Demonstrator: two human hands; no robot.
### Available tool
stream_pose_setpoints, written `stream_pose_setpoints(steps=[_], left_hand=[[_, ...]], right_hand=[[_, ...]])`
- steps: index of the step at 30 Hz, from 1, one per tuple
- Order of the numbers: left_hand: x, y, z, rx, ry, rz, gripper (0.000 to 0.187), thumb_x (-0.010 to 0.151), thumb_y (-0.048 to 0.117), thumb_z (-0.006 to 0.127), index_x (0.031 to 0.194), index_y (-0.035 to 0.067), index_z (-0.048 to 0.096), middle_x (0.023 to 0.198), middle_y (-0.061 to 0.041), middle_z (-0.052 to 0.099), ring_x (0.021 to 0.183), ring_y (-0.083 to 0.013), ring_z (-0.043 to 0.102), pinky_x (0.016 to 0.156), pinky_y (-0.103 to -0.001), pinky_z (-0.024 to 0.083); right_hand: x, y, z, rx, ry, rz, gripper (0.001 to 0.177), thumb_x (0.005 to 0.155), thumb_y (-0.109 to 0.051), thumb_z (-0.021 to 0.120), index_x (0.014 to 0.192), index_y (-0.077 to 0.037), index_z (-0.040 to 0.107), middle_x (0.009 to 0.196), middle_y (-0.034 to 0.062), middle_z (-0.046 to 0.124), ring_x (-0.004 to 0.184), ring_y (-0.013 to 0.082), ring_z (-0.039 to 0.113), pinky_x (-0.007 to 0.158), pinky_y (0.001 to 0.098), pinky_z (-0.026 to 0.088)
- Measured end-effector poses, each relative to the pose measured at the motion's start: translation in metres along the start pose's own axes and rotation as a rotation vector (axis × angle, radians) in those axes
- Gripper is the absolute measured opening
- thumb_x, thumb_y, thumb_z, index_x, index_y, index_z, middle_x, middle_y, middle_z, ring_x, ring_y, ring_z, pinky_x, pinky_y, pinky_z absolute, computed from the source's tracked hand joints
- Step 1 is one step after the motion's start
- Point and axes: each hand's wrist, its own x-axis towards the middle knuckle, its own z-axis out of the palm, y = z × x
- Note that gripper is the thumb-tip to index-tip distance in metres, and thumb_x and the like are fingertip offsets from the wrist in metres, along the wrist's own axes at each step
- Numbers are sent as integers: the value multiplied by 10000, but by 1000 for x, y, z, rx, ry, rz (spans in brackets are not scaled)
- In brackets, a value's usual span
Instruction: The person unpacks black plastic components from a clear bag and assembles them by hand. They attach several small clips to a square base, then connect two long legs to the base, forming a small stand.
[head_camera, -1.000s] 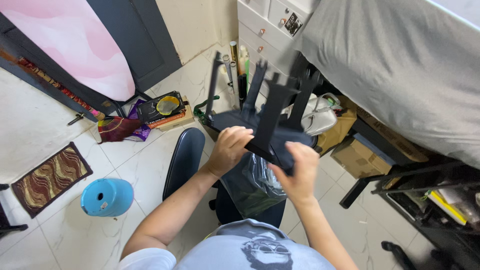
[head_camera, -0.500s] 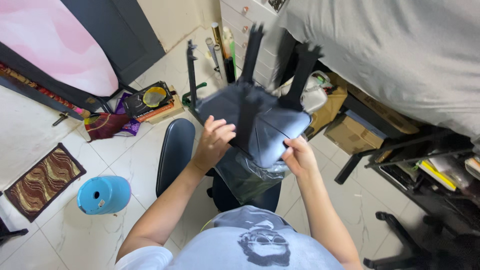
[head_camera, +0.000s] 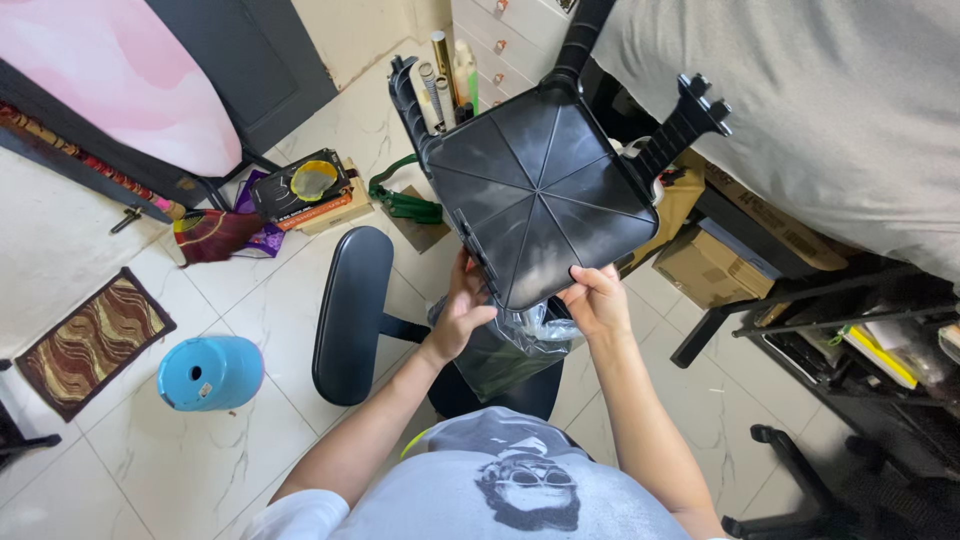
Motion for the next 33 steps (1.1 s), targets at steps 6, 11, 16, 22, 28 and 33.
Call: stream_pose_setpoints(steps=[6, 11, 16, 22, 28, 33], left_hand=[[12, -42, -9, 335, 182, 44, 864, 912, 152, 718, 1564, 32, 165, 1487, -131, 389, 1382, -230, 414, 1126, -346, 377], [25, -91, -29, 477, 456, -227, 381, 1000, 295, 684, 1127, -52, 594, 1023, -134, 642, 923, -202, 602, 833, -316, 515], [49, -88, -36, 118, 597, -70, 206, 855, 87, 633, 1060, 91, 610, 934, 16, 626, 838, -89, 594, 770, -269, 515], [50, -35, -88, -327, 207, -513, 146, 897, 152, 562, 831, 36, 620, 701, -93, 637, 516, -188, 569, 447, -330, 451], [60, 13, -100, -357, -39, -608, 260, 988, 317, 608, 1001, 63, 664, 784, -45, 639, 632, -145, 574, 516, -307, 441], [63, 26, -109, -210, 194, -463, 758, 903, 726, 386, 1284, 117, 630, 1052, -44, 630, 927, -161, 613, 830, -384, 482]], right_hand=[[1, 4, -1, -2, 35, -34, 502, 873, 136, 523, 1357, 7, 482, 1320, 224, 608, 1158, 391, 656, 944, 582, 566], [-3, 4, 19, -77, 53, -58, 472, 883, 141, 502, 1344, 40, 475, 1315, 252, 597, 1170, 400, 661, 978, 617, 571], [-12, -9, 43, -258, -20, -41, 498, 902, 82, 568, 1382, -19, 484, 1340, 201, 593, 1165, 352, 657, 941, 574, 570], [6, -83, 77, -1275, -13, -739, 828, 758, 32, 781, 1481, -18, 380, 1418, 165, 485, 1316, 291, 486, 1094, 407, 436], [30, -119, 68, -1787, -226, -718, 318, 796, 114, 714, 1077, -35, 712, 1054, 117, 742, 1128, 242, 678, 1267, 425, 430], [36, -105, 57, -1129, 39, -351, 249, 927, -135, 796, 1119, -10, 699, 1040, 70, 739, 913, 167, 677, 872, 361, 560]])
